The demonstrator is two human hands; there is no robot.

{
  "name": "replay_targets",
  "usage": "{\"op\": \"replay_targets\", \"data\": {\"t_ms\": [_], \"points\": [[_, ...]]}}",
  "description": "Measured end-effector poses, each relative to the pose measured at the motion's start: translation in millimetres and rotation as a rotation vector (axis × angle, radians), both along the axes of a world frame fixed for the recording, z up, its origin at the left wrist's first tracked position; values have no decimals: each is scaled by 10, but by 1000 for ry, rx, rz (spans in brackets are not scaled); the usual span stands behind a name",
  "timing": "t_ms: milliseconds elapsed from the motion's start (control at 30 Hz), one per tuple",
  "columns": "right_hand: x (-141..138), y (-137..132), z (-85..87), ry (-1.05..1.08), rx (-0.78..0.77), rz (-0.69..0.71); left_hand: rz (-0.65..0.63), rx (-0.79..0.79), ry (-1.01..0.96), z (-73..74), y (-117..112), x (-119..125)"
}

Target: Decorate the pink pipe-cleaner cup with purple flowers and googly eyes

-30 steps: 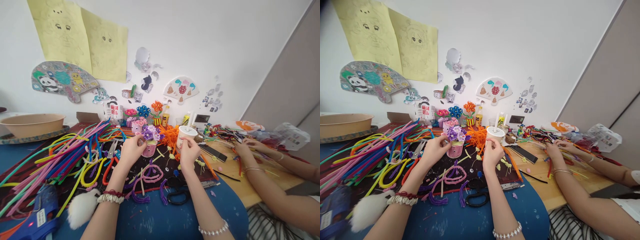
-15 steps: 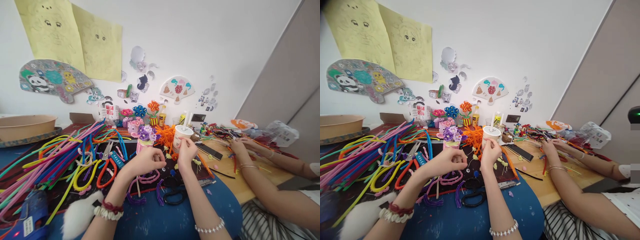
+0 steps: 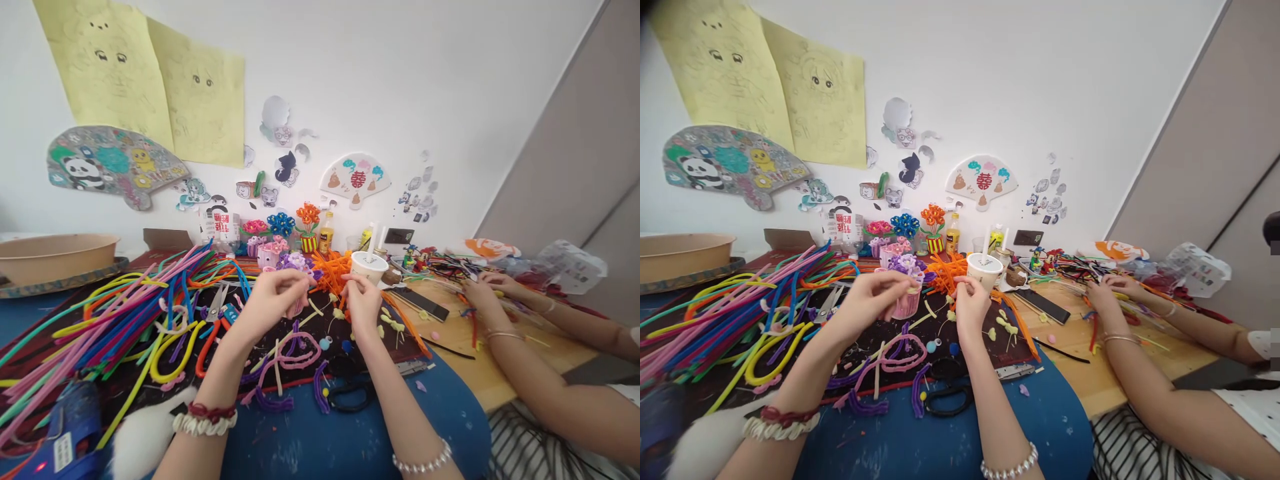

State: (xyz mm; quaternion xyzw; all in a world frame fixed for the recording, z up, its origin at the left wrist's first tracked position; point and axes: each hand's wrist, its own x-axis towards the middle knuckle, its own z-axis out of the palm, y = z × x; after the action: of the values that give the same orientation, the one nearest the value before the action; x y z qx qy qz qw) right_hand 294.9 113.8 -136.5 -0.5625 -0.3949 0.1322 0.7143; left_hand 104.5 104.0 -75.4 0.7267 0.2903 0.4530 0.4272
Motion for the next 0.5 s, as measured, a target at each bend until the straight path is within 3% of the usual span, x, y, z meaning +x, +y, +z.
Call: {"op": "replay_targets", "data": {"t_ms": [167, 267, 367, 500], "points": [[-120, -12, 12, -196, -133, 151, 248, 26, -299, 45, 58, -156], [-134, -60, 98, -292, -184, 149, 219, -9, -299, 33, 52, -176], [-92, -273, 277, -375, -216, 135, 141, -53, -243, 32, 38, -169], [-76, -832, 450, -580, -337, 387, 147, -57, -256, 30, 53, -174]]}}
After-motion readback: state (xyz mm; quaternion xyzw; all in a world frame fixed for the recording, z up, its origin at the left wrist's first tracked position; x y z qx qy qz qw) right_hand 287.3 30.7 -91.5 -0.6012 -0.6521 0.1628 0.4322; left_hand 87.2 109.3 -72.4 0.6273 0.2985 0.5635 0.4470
